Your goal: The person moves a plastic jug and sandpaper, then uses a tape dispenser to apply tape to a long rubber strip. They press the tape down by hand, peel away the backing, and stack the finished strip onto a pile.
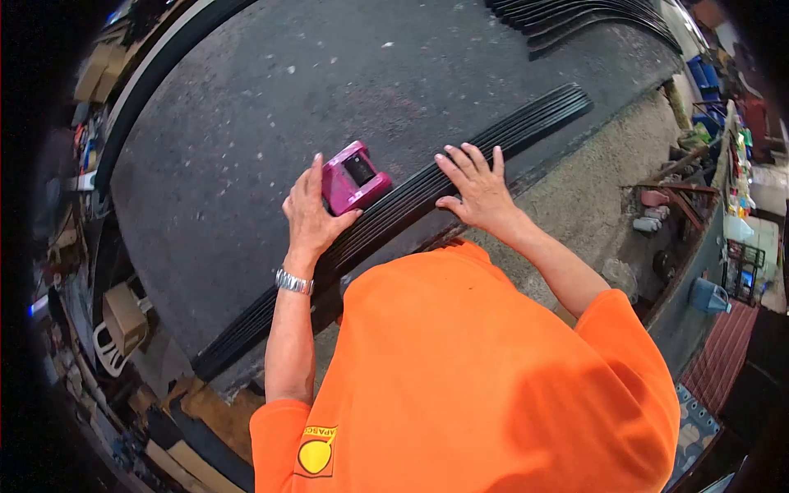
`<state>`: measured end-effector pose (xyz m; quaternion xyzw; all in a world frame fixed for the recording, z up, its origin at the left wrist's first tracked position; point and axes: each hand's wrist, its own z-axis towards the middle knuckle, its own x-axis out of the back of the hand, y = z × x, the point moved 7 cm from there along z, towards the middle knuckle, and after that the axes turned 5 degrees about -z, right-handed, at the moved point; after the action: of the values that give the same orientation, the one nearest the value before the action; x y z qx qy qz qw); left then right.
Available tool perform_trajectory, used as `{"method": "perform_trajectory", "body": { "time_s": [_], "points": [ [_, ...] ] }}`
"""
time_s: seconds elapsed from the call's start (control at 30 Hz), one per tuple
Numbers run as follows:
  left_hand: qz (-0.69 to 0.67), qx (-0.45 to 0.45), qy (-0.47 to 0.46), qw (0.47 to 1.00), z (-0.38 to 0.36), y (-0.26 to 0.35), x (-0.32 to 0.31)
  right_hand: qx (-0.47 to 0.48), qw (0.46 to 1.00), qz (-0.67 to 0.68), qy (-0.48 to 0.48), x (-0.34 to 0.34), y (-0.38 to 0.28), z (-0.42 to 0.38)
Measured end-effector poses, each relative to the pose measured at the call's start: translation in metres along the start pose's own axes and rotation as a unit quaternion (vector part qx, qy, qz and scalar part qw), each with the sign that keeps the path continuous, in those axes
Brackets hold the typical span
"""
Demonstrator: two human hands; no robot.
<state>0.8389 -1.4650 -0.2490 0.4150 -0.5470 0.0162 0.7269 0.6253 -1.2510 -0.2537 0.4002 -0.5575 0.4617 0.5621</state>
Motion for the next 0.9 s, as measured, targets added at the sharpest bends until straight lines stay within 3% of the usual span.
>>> {"method": "perform_trajectory", "body": {
  "time_s": [0.47,0.9],
  "points": [
    [-0.027,0.001,0.011,1.0,-0.002,0.006,-0.004,-0.008,0.996,0.055,0.07,-0.003,0.008,-0.008],
    [-0.092,0.077,-0.005,0.993,0.001,0.006,0.001,-0.001,0.995,0.089,0.048,-0.006,0.013,-0.005]
  ]
}}
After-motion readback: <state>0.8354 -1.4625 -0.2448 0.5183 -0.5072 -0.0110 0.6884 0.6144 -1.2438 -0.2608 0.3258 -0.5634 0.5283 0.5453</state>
